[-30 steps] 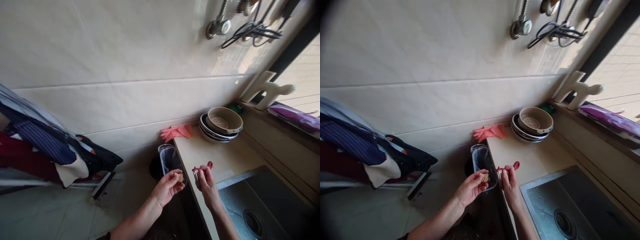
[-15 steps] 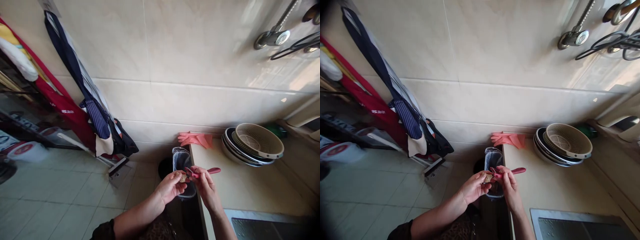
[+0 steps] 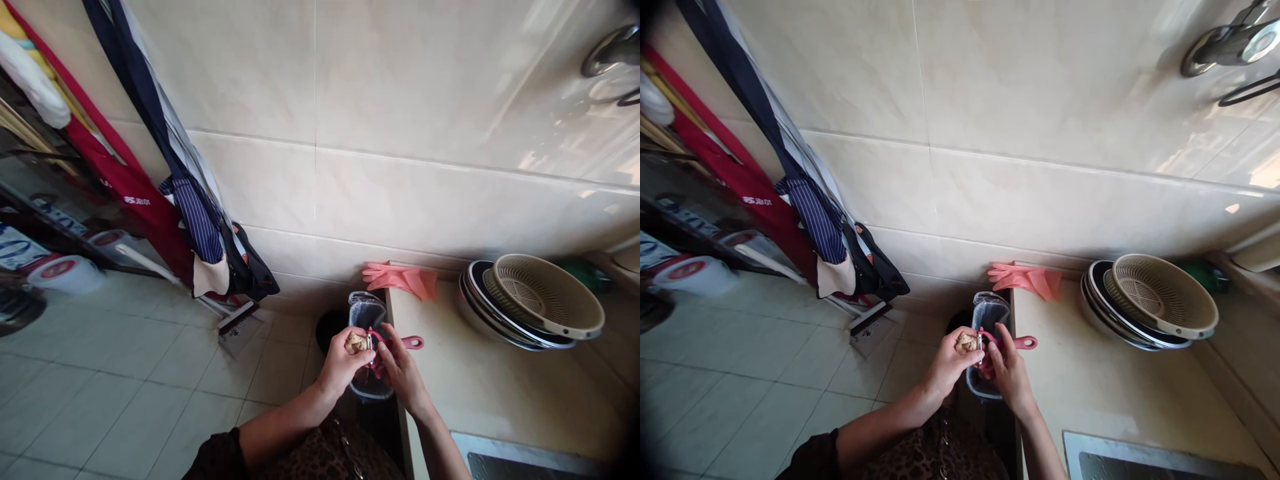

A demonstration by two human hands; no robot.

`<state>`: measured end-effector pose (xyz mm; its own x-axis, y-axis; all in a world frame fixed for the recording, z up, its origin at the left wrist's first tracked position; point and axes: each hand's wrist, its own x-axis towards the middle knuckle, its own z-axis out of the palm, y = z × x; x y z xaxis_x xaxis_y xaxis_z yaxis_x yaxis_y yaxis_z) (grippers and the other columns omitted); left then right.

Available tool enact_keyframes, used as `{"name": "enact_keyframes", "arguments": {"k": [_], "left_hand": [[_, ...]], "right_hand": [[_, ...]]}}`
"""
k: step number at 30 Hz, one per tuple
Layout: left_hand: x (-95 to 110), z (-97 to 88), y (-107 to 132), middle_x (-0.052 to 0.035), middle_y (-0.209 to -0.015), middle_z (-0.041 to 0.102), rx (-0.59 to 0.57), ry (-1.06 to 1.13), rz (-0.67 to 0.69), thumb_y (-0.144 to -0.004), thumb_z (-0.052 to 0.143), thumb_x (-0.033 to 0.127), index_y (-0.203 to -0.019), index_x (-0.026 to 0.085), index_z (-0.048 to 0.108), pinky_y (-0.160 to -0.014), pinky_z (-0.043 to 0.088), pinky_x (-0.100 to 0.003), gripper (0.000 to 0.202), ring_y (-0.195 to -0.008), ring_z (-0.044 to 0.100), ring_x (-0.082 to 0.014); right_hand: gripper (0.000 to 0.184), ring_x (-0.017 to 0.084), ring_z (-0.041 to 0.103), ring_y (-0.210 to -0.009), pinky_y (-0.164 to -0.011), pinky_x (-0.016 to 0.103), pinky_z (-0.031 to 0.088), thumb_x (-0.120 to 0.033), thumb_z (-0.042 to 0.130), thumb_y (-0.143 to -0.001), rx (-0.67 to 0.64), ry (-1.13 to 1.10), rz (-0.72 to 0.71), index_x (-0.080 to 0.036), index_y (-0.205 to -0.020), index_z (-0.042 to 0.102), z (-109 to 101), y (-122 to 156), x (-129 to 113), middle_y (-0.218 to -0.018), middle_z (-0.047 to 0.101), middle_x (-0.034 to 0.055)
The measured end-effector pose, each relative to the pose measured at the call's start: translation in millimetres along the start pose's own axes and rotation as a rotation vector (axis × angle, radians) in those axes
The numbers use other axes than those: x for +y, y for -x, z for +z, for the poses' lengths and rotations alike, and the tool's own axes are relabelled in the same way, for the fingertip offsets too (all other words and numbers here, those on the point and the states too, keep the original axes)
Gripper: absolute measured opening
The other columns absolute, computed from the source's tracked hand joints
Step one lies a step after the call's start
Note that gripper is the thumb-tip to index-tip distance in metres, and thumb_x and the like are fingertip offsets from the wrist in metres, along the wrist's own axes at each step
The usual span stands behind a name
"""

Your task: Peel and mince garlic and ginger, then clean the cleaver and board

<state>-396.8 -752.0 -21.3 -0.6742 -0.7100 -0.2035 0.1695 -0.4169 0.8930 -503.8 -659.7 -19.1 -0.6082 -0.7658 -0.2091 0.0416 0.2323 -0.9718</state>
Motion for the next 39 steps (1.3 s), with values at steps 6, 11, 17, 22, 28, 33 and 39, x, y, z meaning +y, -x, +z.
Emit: {"name": "enact_keyframes", "arguments": {"k": [6,11,17,22,28,33,39], "left_hand": [[18.0,1.2,3.4,-0.0039,-0.076,0.064,-0.34,-0.4,0.228,-0.071,0.067,0.016,-0.079,0.02,0.071,-0.068,0.042,-0.026,0.01,-0.07,0.056,-0.0165],[19.5,9.8,0.8,-0.0055,-0.088,0.065,-0.263,-0.294,0.258,-0.067,0.076,0.023,-0.089,0.02,0.07,-0.077,0.042,-0.026,0.022,-0.081,0.057,-0.0181],[-14.9,3.1,-13.9,-0.0077,-0.084,0.066,0.005,0.406,-0.191,-0.077,0.068,0.043,-0.096,0.013,0.063,-0.061,0.044,-0.021,0.035,-0.07,0.059,-0.0124],[-32.8,-2.1,-8.0,-0.0086,-0.086,0.068,0.029,0.479,-0.35,-0.075,0.072,0.04,-0.105,0.016,0.06,-0.073,0.048,-0.027,0.041,-0.078,0.066,-0.0176],[-36.6,-2.3,-3.9,-0.0054,-0.086,0.067,-0.001,0.408,-0.264,-0.062,0.084,0.032,-0.088,0.014,0.064,-0.082,0.048,-0.029,0.037,-0.083,0.063,-0.0155],[-33.3,-1.7,-3.1,-0.0046,-0.084,0.064,-0.048,0.277,-0.261,-0.066,0.079,0.038,-0.087,0.013,0.064,-0.066,0.05,-0.025,0.036,-0.066,0.062,-0.0117],[-33.8,-1.4,-4.7,-0.003,-0.083,0.064,0.018,0.14,-0.208,-0.062,0.082,0.032,-0.092,0.016,0.06,-0.061,0.049,-0.025,0.041,-0.06,0.062,-0.0118]], "right_hand": [[0.048,0.01,0.054,-0.051,-0.039,0.016,0.027,-0.066,0.05,-0.08,-0.338,-0.328,0.303,-0.02,-0.089,0.056,-15.2,-1.3,-6.2,-0.065,0.061,0.0],[0.033,0.008,0.047,-0.051,-0.046,0.018,0.03,-0.036,0.079,-0.067,-0.222,-0.538,0.225,-0.023,-0.079,0.051,-36.3,-1.1,-3.9,-0.063,0.056,-0.0057],[0.083,0.011,0.052,-0.062,-0.054,0.023,0.043,-0.024,0.084,-0.057,-0.158,-0.67,0.165,-0.045,-0.127,0.043,-74.9,2.8,5.8,-0.087,0.061,-0.0024],[0.051,0.009,0.047,-0.051,-0.045,0.021,0.036,-0.04,0.082,-0.059,-0.26,-0.669,0.188,-0.032,-0.105,0.061,-73.2,3.3,15.9,-0.073,0.057,-0.0023],[0.049,0.016,0.063,-0.065,-0.055,0.025,0.043,-0.048,0.062,-0.082,-0.303,-0.377,0.059,-0.03,-0.122,0.041,-51.7,-3.4,5.7,-0.076,0.063,-0.002],[0.032,0.015,0.059,-0.051,-0.046,0.024,0.041,-0.054,0.054,-0.084,-0.13,-0.092,-0.102,-0.026,-0.094,0.041,-36.3,-14.0,3.9,-0.065,0.061,-0.0038],[0.03,0.014,0.052,-0.047,-0.046,0.026,0.042,-0.054,0.053,-0.083,-0.082,0.206,-0.189,-0.025,-0.089,0.047,-27.6,-24.3,9.6,-0.068,0.062,-0.0021]]}}
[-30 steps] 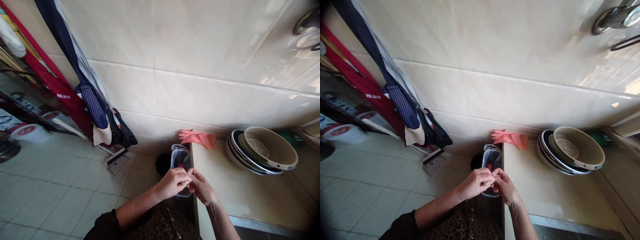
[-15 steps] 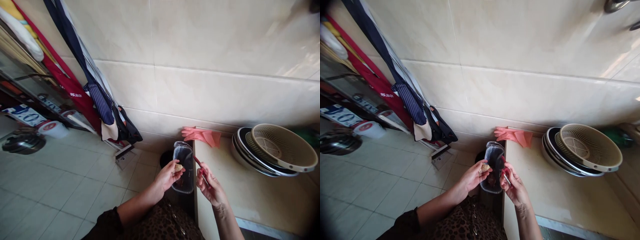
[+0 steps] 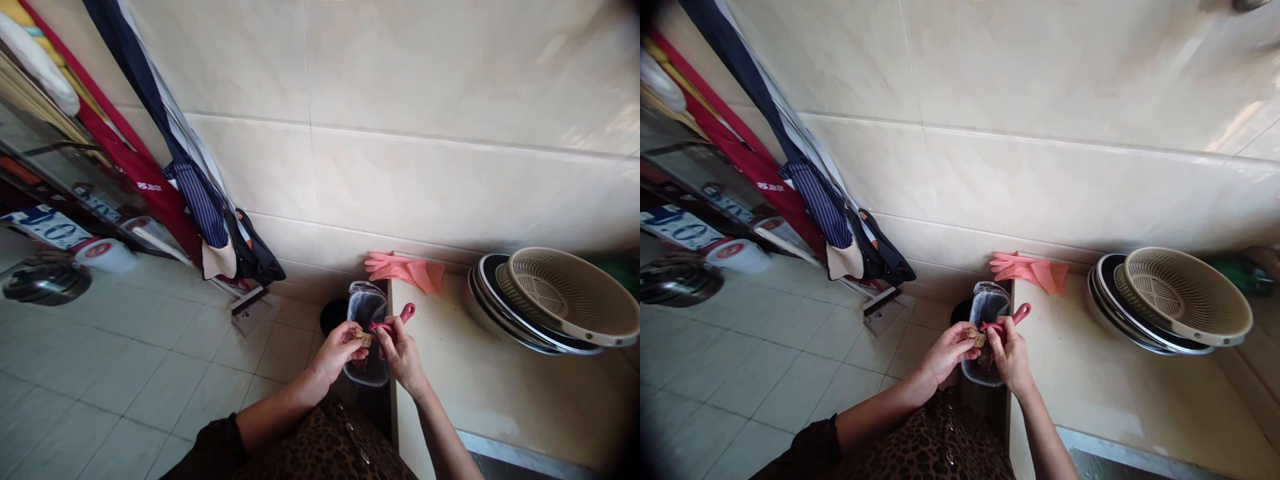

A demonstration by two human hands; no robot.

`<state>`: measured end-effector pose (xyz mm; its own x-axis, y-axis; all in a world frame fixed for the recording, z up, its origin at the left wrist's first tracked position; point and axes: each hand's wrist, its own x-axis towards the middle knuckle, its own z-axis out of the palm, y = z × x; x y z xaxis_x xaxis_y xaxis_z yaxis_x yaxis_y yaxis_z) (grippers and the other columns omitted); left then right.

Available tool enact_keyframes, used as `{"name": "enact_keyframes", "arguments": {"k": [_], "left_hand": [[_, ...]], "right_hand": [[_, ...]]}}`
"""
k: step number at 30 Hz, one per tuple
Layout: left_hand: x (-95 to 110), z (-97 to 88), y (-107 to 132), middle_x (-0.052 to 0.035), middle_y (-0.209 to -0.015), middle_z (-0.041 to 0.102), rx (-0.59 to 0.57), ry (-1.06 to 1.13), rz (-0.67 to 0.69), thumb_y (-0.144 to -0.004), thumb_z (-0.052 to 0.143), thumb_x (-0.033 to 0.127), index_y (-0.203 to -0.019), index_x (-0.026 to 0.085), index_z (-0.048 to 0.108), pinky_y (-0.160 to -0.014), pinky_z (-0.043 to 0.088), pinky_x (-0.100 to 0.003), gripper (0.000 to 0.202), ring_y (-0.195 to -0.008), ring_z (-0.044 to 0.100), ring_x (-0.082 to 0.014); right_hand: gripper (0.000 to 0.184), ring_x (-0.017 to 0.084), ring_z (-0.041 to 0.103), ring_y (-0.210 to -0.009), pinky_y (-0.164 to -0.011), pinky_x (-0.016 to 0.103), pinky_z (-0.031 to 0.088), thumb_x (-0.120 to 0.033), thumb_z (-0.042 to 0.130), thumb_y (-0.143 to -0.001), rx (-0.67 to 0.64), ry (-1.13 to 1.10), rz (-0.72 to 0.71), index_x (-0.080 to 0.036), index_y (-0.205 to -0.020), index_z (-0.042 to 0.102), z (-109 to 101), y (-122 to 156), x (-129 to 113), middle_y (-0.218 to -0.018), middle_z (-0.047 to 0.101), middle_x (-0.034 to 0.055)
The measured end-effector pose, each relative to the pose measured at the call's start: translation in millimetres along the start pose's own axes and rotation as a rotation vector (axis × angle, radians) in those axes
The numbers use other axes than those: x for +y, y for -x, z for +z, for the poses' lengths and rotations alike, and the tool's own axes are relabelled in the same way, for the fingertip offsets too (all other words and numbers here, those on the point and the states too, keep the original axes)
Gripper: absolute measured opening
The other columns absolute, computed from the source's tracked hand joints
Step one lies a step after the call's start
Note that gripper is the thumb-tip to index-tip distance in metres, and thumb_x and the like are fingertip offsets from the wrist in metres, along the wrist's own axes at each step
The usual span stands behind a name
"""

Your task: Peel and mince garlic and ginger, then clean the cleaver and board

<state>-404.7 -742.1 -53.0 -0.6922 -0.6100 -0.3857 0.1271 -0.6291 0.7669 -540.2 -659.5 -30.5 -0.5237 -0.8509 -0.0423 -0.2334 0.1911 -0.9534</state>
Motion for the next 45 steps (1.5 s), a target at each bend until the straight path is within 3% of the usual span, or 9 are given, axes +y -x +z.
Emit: {"name": "enact_keyframes", "arguments": {"k": [7,18,23,28,36,42,45], "left_hand": [[-6.3,0.6,-4.9,-0.004,-0.081,0.065,0.037,-0.142,0.056,-0.058,0.082,0.034,-0.083,0.014,0.06,-0.062,0.053,-0.028,0.039,-0.067,0.065,-0.0168],[-9.8,9.1,-7.1,0.003,-0.061,0.059,0.101,-0.167,0.049,-0.051,0.082,0.022,-0.069,0.015,0.053,-0.048,0.049,-0.024,0.035,-0.051,0.061,-0.0138],[-10.1,3.6,-6.1,0.0023,-0.06,0.061,0.072,-0.155,0.049,-0.051,0.083,0.027,-0.071,0.014,0.053,-0.049,0.049,-0.024,0.038,-0.051,0.062,-0.0143],[-9.9,-8.8,-6.4,0.0009,-0.063,0.063,-0.004,-0.172,0.057,-0.051,0.084,0.031,-0.073,0.014,0.053,-0.05,0.05,-0.025,0.042,-0.052,0.063,-0.0143],[-14.1,-23.4,-11.1,0.0007,-0.059,0.063,-0.002,-0.204,0.06,-0.055,0.082,0.03,-0.072,0.014,0.054,-0.05,0.047,-0.023,0.036,-0.048,0.059,-0.0119],[-11.5,-25.4,-6.9,-0.0016,-0.068,0.066,-0.122,-0.129,0.078,-0.056,0.081,0.022,-0.076,0.013,0.057,-0.057,0.049,-0.025,0.033,-0.056,0.062,-0.0127],[-13.8,-23.9,-10.3,-0.0015,-0.069,0.066,-0.087,-0.16,0.067,-0.054,0.082,0.021,-0.077,0.013,0.058,-0.057,0.049,-0.025,0.034,-0.057,0.062,-0.0133]], "right_hand": [[0.022,0.017,0.058,-0.055,-0.055,0.027,0.044,-0.047,0.056,-0.083,0.125,0.216,-0.117,-0.025,-0.085,0.055,4.0,-2.5,6.3,-0.068,0.067,0.0004],[0.019,0.017,0.061,-0.057,-0.054,0.025,0.044,-0.042,0.055,-0.086,0.052,0.215,-0.143,-0.024,-0.087,0.055,14.7,5.5,12.9,-0.072,0.07,0.0028],[0.021,0.015,0.058,-0.053,-0.051,0.024,0.044,-0.044,0.053,-0.086,0.007,0.198,-0.129,-0.023,-0.085,0.05,15.0,-1.1,18.4,-0.066,0.067,0.0001],[0.021,0.013,0.051,-0.048,-0.047,0.023,0.04,-0.043,0.052,-0.084,0.007,0.19,-0.084,-0.023,-0.08,0.05,17.4,-11.4,31.7,-0.058,0.059,-0.0035],[0.018,0.013,0.05,-0.048,-0.046,0.023,0.04,-0.04,0.054,-0.079,-0.041,0.144,-0.017,-0.024,-0.074,0.05,30.2,-22.8,41.8,-0.056,0.055,-0.0047],[0.029,0.017,0.059,-0.046,-0.038,0.025,0.043,-0.053,0.054,-0.074,-0.008,-0.056,0.212,-0.025,-0.075,0.044,14.5,-25.1,59.2,-0.057,0.058,-0.0042],[0.029,0.017,0.06,-0.045,-0.039,0.026,0.044,-0.052,0.055,-0.075,0.036,0.022,0.178,-0.025,-0.076,0.047,7.4,-21.3,60.0,-0.059,0.061,-0.0029]]}}
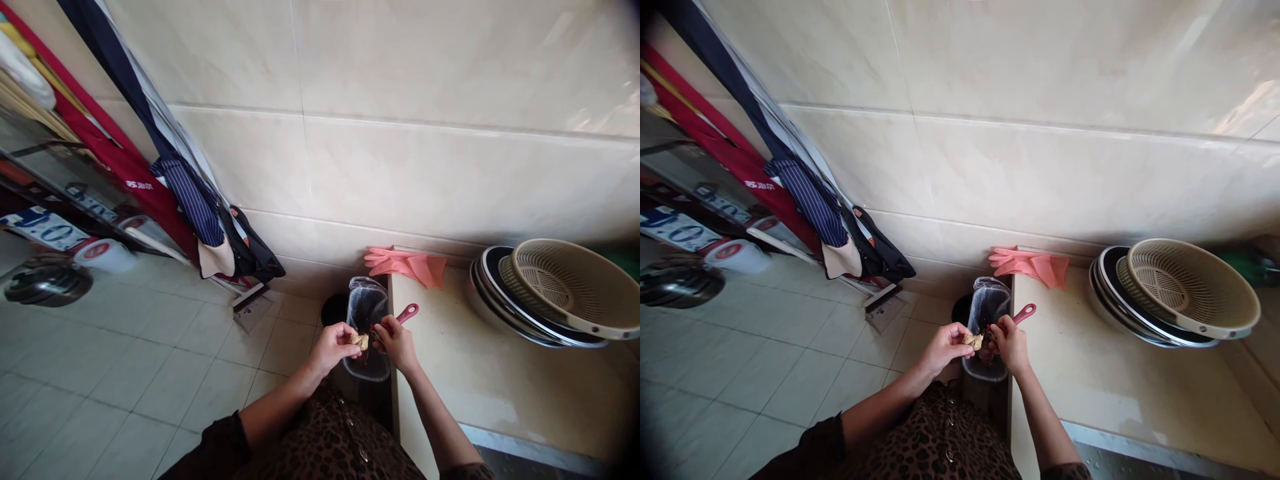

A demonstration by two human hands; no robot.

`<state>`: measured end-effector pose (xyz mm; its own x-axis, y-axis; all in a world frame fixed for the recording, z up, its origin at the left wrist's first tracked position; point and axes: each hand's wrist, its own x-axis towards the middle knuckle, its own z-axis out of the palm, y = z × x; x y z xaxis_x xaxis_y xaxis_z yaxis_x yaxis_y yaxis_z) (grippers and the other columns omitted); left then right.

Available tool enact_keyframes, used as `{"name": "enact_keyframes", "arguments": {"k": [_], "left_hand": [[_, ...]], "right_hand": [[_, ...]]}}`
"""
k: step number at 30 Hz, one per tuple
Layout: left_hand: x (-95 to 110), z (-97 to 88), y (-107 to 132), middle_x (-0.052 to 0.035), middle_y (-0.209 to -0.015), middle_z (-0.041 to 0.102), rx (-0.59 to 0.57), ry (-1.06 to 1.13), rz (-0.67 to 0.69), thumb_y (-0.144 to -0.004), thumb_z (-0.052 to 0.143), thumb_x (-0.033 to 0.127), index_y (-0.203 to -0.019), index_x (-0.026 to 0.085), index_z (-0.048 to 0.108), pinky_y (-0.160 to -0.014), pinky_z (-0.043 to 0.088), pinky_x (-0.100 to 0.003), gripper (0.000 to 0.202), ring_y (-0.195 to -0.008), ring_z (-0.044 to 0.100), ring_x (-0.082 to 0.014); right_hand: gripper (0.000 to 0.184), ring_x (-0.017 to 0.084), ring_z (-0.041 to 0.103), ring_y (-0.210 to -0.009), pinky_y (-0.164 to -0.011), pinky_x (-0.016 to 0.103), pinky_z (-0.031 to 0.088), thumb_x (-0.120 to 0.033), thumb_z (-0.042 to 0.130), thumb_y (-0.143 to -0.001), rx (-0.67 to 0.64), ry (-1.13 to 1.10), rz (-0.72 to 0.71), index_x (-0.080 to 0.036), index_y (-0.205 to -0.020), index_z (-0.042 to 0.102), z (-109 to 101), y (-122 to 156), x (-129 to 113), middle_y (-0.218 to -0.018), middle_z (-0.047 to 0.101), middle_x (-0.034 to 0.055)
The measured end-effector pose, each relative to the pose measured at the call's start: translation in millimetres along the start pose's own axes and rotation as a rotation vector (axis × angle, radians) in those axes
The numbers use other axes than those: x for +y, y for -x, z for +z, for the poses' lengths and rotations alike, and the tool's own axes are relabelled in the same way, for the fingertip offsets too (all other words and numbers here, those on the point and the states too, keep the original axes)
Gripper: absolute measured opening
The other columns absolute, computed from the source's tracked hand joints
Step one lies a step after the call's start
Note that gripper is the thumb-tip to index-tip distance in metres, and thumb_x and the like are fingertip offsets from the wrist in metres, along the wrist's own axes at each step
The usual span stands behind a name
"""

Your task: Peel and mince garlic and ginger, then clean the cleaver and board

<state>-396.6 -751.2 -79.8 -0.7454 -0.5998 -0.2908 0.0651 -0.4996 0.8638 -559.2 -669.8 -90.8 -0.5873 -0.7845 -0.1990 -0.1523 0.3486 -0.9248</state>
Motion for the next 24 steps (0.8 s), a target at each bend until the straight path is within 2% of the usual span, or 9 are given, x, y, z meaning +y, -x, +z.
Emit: {"name": "enact_keyframes", "arguments": {"k": [4,6,9,12,16,20,24], "left_hand": [[-7.9,5.4,-7.8,-0.0003,-0.065,0.064,0.038,-0.042,-0.055,-0.049,0.084,0.022,-0.075,0.013,0.058,-0.054,0.049,-0.026,0.038,-0.054,0.061,-0.014],[-10.4,8.1,-9.4,0.0003,-0.063,0.064,0.027,-0.023,-0.064,-0.05,0.084,0.023,-0.073,0.013,0.058,-0.053,0.047,-0.025,0.036,-0.053,0.06,-0.0136],[-9.3,10.1,-7.6,-0.0001,-0.063,0.064,-0.021,0.036,-0.057,-0.054,0.082,0.024,-0.073,0.013,0.058,-0.054,0.046,-0.024,0.033,-0.053,0.06,-0.0128],[-4.1,9.5,-4.3,-0.0005,-0.067,0.064,-0.073,0.109,-0.045,-0.054,0.083,0.022,-0.075,0.014,0.058,-0.056,0.047,-0.025,0.033,-0.057,0.061,-0.0137],[-1.5,6.7,-4.9,0.0022,-0.068,0.06,-0.037,0.172,-0.066,-0.053,0.084,0.019,-0.074,0.014,0.057,-0.055,0.044,-0.023,0.035,-0.057,0.061,-0.0123],[-8.0,4.7,-9.1,0.0019,-0.069,0.06,0.013,0.242,-0.145,-0.051,0.086,0.021,-0.077,0.014,0.058,-0.055,0.043,-0.023,0.039,-0.056,0.06,-0.0116],[-13.2,4.6,-10.6,-0.0012,-0.071,0.063,-0.011,0.318,-0.205,-0.05,0.087,0.023,-0.081,0.013,0.06,-0.058,0.045,-0.024,0.043,-0.058,0.06,-0.0117]], "right_hand": [[0.022,0.015,0.058,-0.052,-0.049,0.024,0.045,-0.045,0.053,-0.081,0.008,0.152,-0.218,-0.024,-0.079,0.052,3.0,11.6,-13.8,-0.061,0.062,-0.0019],[0.019,0.014,0.056,-0.05,-0.049,0.023,0.043,-0.042,0.053,-0.083,-0.011,0.19,-0.263,-0.023,-0.079,0.052,6.8,16.2,-20.7,-0.06,0.062,-0.0029],[0.019,0.014,0.055,-0.05,-0.049,0.023,0.043,-0.042,0.052,-0.083,0.007,0.183,-0.257,-0.024,-0.079,0.051,8.7,16.0,-20.9,-0.06,0.062,-0.0028],[0.024,0.015,0.055,-0.048,-0.044,0.024,0.042,-0.048,0.051,-0.081,0.054,0.137,-0.179,-0.024,-0.077,0.049,4.5,8.5,-9.5,-0.057,0.06,-0.0024],[0.027,0.016,0.054,-0.046,-0.046,0.026,0.043,-0.051,0.051,-0.081,0.067,0.206,-0.184,-0.024,-0.073,0.049,-1.0,1.8,-0.1,-0.055,0.058,-0.0025],[0.027,0.015,0.056,-0.052,-0.051,0.025,0.044,-0.051,0.05,-0.084,0.054,0.146,-0.226,-0.024,-0.081,0.05,2.8,8.0,-12.0,-0.063,0.063,-0.0015],[0.027,0.014,0.054,-0.051,-0.049,0.024,0.042,-0.05,0.052,-0.083,-0.001,0.132,-0.251,-0.023,-0.082,0.052,10.9,14.7,-21.8,-0.061,0.061,-0.0028]]}}
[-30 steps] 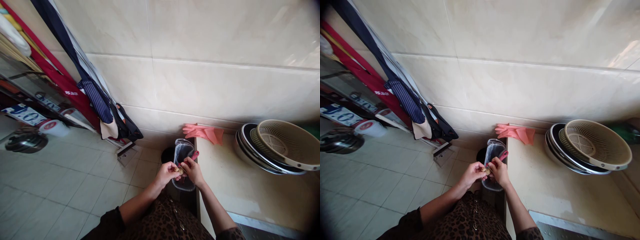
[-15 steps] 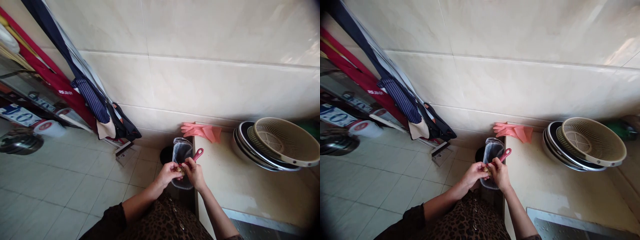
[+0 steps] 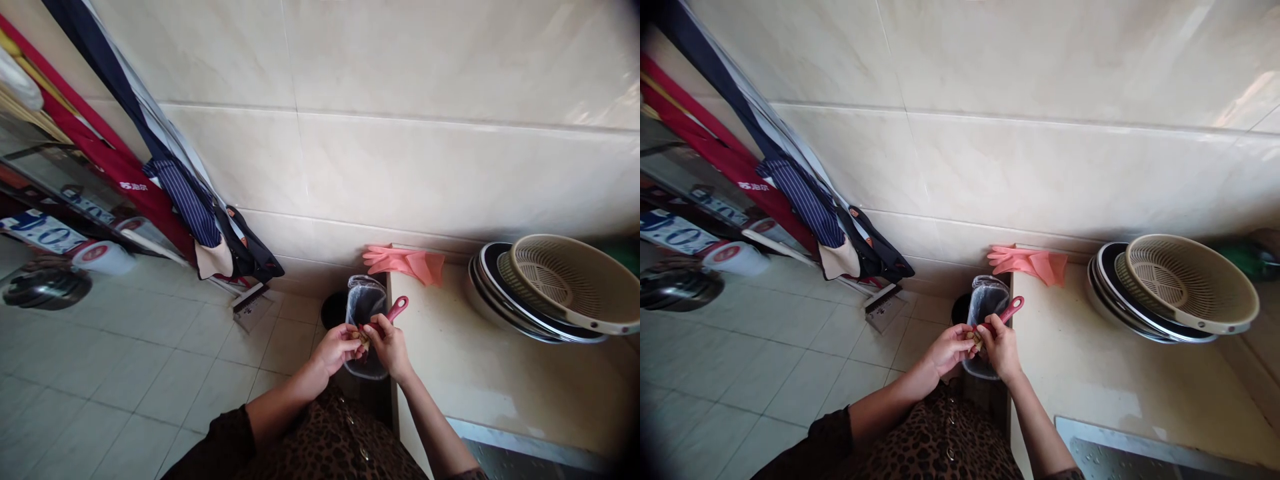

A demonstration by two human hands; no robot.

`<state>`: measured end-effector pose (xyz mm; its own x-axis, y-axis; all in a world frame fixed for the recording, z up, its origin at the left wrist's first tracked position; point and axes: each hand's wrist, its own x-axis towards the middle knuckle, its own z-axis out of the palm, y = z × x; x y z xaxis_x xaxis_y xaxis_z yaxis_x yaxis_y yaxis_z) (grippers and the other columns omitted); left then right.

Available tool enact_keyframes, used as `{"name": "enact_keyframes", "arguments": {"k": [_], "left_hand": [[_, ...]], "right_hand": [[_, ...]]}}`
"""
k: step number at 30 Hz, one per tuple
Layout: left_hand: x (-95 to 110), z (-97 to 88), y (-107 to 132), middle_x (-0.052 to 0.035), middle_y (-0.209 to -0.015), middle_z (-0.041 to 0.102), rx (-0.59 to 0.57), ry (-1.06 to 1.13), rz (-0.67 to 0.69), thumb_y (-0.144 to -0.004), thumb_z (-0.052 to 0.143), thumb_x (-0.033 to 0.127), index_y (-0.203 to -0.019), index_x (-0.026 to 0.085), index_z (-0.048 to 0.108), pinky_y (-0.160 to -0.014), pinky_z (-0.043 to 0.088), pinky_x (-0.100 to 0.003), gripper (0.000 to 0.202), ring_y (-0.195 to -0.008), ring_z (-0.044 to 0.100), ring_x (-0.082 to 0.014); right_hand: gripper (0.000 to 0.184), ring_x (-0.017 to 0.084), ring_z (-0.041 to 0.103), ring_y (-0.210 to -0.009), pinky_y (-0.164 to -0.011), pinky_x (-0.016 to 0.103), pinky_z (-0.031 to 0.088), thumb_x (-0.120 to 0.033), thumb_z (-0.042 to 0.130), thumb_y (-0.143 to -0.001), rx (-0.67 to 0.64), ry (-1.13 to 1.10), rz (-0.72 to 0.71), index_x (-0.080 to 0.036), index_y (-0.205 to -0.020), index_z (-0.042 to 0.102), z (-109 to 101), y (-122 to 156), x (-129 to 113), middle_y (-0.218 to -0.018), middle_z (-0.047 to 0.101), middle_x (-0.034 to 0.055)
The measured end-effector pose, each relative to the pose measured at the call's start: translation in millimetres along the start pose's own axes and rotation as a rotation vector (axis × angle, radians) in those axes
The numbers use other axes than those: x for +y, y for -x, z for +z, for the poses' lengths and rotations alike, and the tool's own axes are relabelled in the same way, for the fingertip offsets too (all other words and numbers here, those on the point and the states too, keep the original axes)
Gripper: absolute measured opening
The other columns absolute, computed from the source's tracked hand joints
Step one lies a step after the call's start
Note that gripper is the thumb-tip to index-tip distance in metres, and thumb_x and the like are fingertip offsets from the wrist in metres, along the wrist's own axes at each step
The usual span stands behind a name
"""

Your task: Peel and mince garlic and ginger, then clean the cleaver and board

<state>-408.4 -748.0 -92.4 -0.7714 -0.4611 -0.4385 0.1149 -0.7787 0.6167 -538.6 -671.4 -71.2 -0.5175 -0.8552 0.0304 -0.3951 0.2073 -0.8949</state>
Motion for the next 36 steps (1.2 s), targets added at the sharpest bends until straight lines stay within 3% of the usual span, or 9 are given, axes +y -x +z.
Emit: {"name": "enact_keyframes", "arguments": {"k": [8,13,17,27,30,36], "left_hand": [[-4.6,-7.3,-4.0,-0.0025,-0.078,0.067,-0.001,0.118,-0.003,-0.053,0.086,0.016,-0.081,0.014,0.061,-0.063,0.048,-0.022,0.038,-0.063,0.062,-0.01],[-6.8,-9.4,-9.7,-0.0038,-0.083,0.068,0.037,0.209,0.014,-0.06,0.082,0.016,-0.087,0.014,0.064,-0.07,0.049,-0.022,0.031,-0.07,0.062,-0.0102],[-7.9,-5.8,-10.5,-0.0047,-0.079,0.068,0.073,0.21,0.004,-0.06,0.08,0.017,-0.079,0.011,0.066,-0.069,0.049,-0.023,0.024,-0.068,0.061,-0.0109],[-8.5,7.7,-5.8,0.0002,-0.062,0.06,0.193,0.068,0.055,-0.049,0.085,0.023,-0.062,0.014,0.059,-0.07,0.047,-0.027,0.03,-0.063,0.059,-0.0121],[-8.0,8.1,-3.7,0.0004,-0.061,0.06,0.197,0.048,0.05,-0.049,0.085,0.022,-0.061,0.015,0.058,-0.07,0.047,-0.027,0.031,-0.063,0.059,-0.0126],[-4.7,7.5,1.1,-0.0021,-0.068,0.065,0.207,0.046,0.04,-0.047,0.086,0.023,-0.062,0.013,0.058,-0.068,0.049,-0.027,0.034,-0.063,0.06,-0.0123]], "right_hand": [[0.031,0.016,0.055,-0.047,-0.047,0.026,0.042,-0.054,0.047,-0.082,0.115,0.06,0.083,-0.024,-0.075,0.05,2.0,-9.8,19.7,-0.057,0.061,-0.0011],[0.027,0.017,0.06,-0.055,-0.054,0.027,0.045,-0.049,0.048,-0.083,0.179,0.098,0.035,-0.023,-0.08,0.053,1.4,-9.6,16.8,-0.067,0.067,0.0026],[0.029,0.018,0.062,-0.058,-0.056,0.027,0.046,-0.05,0.048,-0.084,0.263,0.087,0.074,-0.022,-0.083,0.054,0.9,-6.2,14.8,-0.07,0.068,0.0038],[0.022,0.015,0.059,-0.055,-0.053,0.024,0.046,-0.043,0.05,-0.085,0.096,0.08,-0.022,-0.022,-0.086,0.056,15.0,-0.1,-6.0,-0.067,0.067,0.0019],[0.021,0.015,0.059,-0.053,-0.053,0.025,0.046,-0.042,0.048,-0.085,0.112,0.076,-0.01,-0.022,-0.085,0.056,17.2,-2.8,1.6,-0.067,0.067,0.0015],[0.036,0.018,0.061,-0.051,-0.048,0.028,0.048,-0.059,0.048,-0.08,0.215,-0.067,0.165,-0.023,-0.082,0.051,9.5,-7.6,21.9,-0.065,0.066,0.0017]]}}
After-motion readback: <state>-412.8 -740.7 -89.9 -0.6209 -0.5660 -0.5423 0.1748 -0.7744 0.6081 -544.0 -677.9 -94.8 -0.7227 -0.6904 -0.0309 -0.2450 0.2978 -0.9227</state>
